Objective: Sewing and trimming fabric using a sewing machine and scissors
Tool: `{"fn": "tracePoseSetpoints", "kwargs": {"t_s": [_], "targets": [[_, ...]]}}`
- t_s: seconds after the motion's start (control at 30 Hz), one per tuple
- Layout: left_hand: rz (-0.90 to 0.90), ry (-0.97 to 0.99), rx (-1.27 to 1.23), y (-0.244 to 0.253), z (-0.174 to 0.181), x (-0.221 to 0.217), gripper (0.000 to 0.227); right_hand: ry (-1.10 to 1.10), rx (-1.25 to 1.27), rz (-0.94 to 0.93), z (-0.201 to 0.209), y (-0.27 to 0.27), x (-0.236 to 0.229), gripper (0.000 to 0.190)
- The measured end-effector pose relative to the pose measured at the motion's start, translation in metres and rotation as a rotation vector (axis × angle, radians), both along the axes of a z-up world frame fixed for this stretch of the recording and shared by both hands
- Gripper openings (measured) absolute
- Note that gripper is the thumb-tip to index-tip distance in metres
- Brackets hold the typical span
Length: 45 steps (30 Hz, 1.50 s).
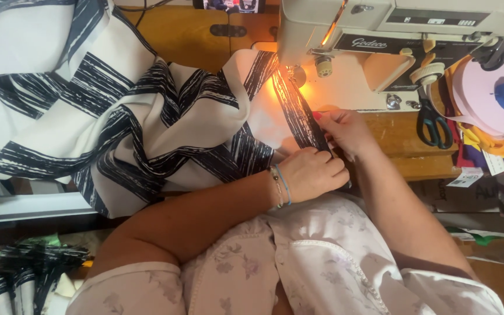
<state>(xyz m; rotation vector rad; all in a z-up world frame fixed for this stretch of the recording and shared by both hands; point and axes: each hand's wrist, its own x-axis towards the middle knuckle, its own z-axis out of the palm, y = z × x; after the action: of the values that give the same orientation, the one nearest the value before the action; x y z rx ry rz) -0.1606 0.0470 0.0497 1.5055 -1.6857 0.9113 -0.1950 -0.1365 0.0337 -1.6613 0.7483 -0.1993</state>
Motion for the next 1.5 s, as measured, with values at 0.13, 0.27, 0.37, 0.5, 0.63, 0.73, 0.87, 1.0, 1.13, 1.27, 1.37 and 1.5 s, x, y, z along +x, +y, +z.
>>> {"fn": "tracePoseSetpoints", "kwargs": {"t_s": [0.13, 0.27, 0.37, 0.5, 0.63, 0.73, 0.87, 1.0, 1.13, 1.27, 1.37, 1.5], "targets": [[-0.003, -0.005, 0.000, -0.003, -0.005, -0.001, 0.012, -0.022, -0.032, 0.033, 0.001, 0.001, 0.005, 0.023], [-0.017, -0.013, -0.011, -0.003, -0.004, -0.001, 0.013, 0.043, -0.270, 0.057, -0.004, 0.001, 0.002, 0.034], [-0.022, -0.031, 0.004, -0.004, -0.009, 0.000, 0.013, 0.124, -0.482, 0.040, -0.002, 0.007, 0.000, 0.036], [-0.027, -0.045, 0.045, -0.002, -0.017, 0.001, 0.014, 0.130, -0.694, 0.000, 0.002, 0.016, 0.002, 0.023], [-0.036, -0.049, 0.052, 0.002, -0.018, 0.002, 0.011, 0.070, -0.829, 0.023, 0.018, 0.029, -0.001, 0.018], [-0.010, -0.068, 0.062, 0.005, -0.012, 0.011, 0.012, 0.020, -0.844, 0.053, 0.014, 0.029, 0.000, 0.015], [-0.135, 0.510, 0.305, -0.015, -0.014, 0.046, 0.021, 0.058, -0.797, 0.043, -0.018, 0.002, -0.003, 0.009], [0.301, 0.534, 0.371, -0.009, -0.005, 0.075, 0.084, 0.016, -0.487, 0.043, 0.008, 0.010, -0.002, 0.020], [0.342, 0.567, 0.594, -0.003, -0.004, 0.072, 0.086, 0.026, -0.407, 0.039, 0.013, 0.013, -0.005, 0.020], [0.376, 0.515, 0.651, -0.002, -0.008, 0.077, 0.092, 0.039, -0.450, 0.094, 0.006, 0.005, -0.001, 0.021], [0.392, 0.508, 0.604, -0.003, -0.020, 0.078, 0.095, 0.051, -0.437, 0.114, 0.007, 0.009, 0.001, 0.021], [0.392, 0.488, 0.498, -0.002, -0.026, 0.082, 0.095, 0.028, -0.457, 0.114, 0.013, 0.021, 0.003, 0.019]]}}
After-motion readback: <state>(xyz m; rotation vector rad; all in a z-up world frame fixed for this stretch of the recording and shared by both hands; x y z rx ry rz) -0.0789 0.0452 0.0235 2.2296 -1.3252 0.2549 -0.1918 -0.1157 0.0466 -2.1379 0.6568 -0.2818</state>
